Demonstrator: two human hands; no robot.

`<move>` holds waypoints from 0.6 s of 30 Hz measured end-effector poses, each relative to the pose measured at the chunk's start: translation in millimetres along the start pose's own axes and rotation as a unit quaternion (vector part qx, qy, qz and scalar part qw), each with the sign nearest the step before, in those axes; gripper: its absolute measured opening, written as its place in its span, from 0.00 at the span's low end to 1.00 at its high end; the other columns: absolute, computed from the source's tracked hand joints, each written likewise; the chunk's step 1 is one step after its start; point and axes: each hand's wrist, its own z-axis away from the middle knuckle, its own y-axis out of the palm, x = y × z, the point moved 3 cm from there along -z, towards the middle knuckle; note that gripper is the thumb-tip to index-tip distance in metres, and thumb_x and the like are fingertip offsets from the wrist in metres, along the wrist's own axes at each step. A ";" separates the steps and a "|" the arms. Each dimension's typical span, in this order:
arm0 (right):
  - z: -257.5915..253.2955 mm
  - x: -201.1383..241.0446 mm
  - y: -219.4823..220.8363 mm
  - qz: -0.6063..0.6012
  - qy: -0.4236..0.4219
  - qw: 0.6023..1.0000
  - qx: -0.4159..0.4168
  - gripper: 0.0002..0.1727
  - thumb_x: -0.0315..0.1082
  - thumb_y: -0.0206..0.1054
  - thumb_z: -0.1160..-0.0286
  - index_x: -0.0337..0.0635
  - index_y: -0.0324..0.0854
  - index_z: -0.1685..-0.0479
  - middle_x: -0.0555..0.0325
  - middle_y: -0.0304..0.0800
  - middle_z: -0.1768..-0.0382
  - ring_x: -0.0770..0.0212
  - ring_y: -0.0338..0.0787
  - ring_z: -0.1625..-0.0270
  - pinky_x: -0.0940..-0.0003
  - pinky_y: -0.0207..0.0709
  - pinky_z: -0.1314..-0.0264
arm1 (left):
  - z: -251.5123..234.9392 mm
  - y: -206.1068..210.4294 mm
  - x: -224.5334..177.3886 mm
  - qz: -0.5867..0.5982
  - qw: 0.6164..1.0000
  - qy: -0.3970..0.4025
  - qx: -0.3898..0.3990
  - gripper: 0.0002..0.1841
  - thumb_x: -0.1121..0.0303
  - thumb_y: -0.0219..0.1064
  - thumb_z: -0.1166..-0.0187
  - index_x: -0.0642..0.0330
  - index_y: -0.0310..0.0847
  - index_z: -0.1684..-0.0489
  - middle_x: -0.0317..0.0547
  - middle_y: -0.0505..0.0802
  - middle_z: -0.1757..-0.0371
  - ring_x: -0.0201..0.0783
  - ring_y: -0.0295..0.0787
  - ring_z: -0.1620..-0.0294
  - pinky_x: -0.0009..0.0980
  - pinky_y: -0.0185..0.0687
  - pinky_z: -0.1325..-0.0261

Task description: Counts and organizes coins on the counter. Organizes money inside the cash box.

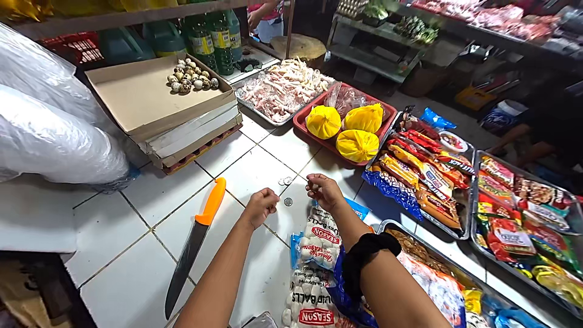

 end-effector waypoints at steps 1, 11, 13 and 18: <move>-3.3 0.4 3.6 0.007 0.016 1.000 -0.026 0.07 0.29 0.57 0.14 0.37 0.77 0.59 0.60 0.77 0.77 0.69 0.77 0.81 0.78 0.71 0.81 | -2.5 -3.0 -3.1 0.108 0.993 -0.033 -0.021 0.06 0.80 0.50 0.19 0.58 0.67 0.64 0.39 0.87 0.69 0.27 0.80 0.77 0.22 0.77 0.72; -40.5 -23.9 42.1 0.635 -0.101 0.766 0.016 0.22 0.47 0.62 0.13 0.58 0.82 0.23 0.47 0.88 0.30 0.43 0.83 0.25 0.38 0.71 0.24 | -51.0 6.2 -29.2 -0.504 0.856 -0.012 -0.110 0.18 0.56 0.64 0.14 0.50 0.88 0.33 0.57 0.92 0.37 0.59 0.87 0.32 0.64 0.75 0.30; -42.2 -21.4 41.2 0.616 -0.105 0.780 0.022 0.19 0.40 0.68 0.18 0.50 0.87 0.31 0.42 0.89 0.37 0.41 0.86 0.32 0.39 0.75 0.29 | -54.9 15.3 -25.5 -0.574 0.816 -0.006 -0.072 0.19 0.56 0.60 0.12 0.43 0.84 0.26 0.52 0.91 0.32 0.57 0.86 0.29 0.63 0.75 0.30; -44.7 -13.7 31.2 0.601 -0.079 0.791 0.084 0.18 0.34 0.76 0.27 0.29 0.85 0.46 0.36 0.89 0.47 0.42 0.87 0.39 0.43 0.76 0.30 | -65.4 30.7 -37.5 -0.644 0.765 -0.013 -0.024 0.12 0.64 0.65 0.16 0.51 0.87 0.40 0.58 0.94 0.44 0.62 0.89 0.38 0.66 0.79 0.42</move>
